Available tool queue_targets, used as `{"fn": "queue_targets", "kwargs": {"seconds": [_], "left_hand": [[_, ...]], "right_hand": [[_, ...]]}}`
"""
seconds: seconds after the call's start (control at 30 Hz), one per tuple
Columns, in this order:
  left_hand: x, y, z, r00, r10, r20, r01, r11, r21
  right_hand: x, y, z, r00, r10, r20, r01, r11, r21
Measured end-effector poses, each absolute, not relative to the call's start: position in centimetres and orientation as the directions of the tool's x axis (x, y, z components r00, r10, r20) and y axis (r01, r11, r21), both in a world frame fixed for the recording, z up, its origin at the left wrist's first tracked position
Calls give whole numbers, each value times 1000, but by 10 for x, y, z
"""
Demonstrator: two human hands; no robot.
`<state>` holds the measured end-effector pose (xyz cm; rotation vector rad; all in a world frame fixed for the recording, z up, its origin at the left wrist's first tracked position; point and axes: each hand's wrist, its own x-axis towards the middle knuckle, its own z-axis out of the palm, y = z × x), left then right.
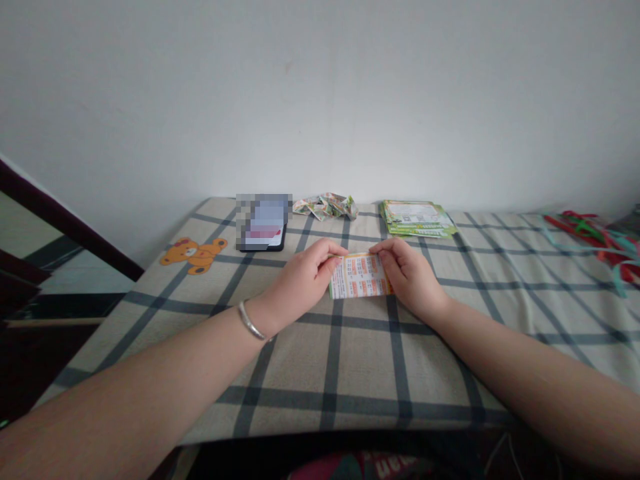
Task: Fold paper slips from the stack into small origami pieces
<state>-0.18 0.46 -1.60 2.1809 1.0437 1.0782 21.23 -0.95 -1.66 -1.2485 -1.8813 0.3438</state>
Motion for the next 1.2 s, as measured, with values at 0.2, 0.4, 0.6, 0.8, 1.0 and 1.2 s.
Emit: {"fn": "queue_targets", "kwargs": {"seconds": [0.2, 0.4, 0.6, 0.8, 1.0, 1.2], "left_hand": [[1, -1, -15, 412, 805, 427, 450, -588, 672], [0, 2, -20, 408, 830, 381, 420, -541, 729], [-1, 2, -17, 328, 847, 419, 385, -525, 759], [-3, 6, -14, 310, 847, 431, 322, -520, 791], [-1, 4, -11, 300, 855, 423, 312, -507, 804], [-2, 7, -13, 313, 864, 394, 330, -488, 808]], "right_hand": [[211, -11, -16, -124, 873, 471, 647, 432, -628], [210, -12, -14, -120, 868, 482, 662, 432, -612], [214, -4, -20, -187, 908, 374, 522, 415, -746], [213, -5, -21, -208, 906, 369, 464, 423, -778], [211, -10, -14, -179, 873, 453, 548, 471, -692], [211, -7, -16, -166, 889, 427, 523, 447, -726]]}}
